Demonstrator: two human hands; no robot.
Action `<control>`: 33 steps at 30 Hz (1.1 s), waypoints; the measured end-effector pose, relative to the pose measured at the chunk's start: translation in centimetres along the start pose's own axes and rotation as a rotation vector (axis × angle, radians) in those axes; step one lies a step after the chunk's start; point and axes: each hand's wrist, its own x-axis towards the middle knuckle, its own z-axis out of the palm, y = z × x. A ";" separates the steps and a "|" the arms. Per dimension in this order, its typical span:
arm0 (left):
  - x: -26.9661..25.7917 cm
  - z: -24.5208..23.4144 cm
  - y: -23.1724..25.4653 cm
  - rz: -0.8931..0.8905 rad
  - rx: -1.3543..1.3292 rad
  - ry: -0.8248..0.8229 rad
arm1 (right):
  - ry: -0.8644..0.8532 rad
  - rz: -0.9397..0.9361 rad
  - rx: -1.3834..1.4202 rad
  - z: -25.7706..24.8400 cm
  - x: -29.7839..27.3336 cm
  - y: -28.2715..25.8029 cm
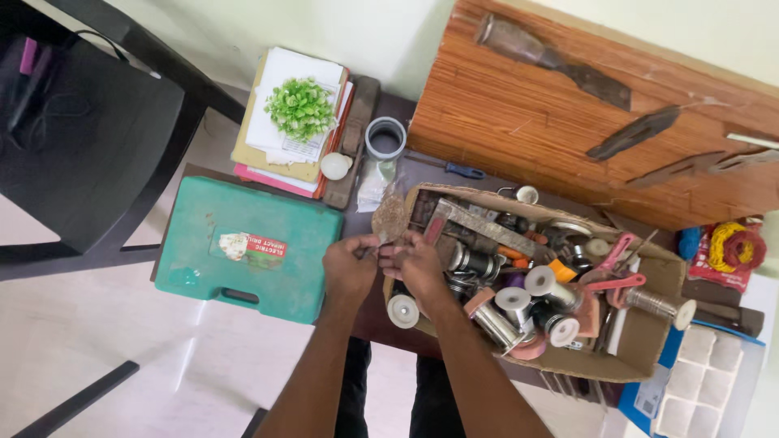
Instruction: The person stands at a table and organizes tools from a cardboard box onto a wooden board. They pick up a metal hook, a T-handle tool, a hammer, a chisel, a scraper, a file, a brush, and a roll of tape, placing each item on the board or nearby surface.
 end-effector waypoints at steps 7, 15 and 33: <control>1.5 0.2 -4.8 -0.108 -0.069 -0.062 | 0.028 0.099 0.156 3.3 0.6 3.9; 3.1 1.8 -9.8 0.020 0.037 0.036 | 0.006 0.125 0.428 4.1 3.9 8.4; 3.4 3.3 -15.0 0.219 0.306 0.076 | 0.102 0.165 0.559 5.3 7.0 15.0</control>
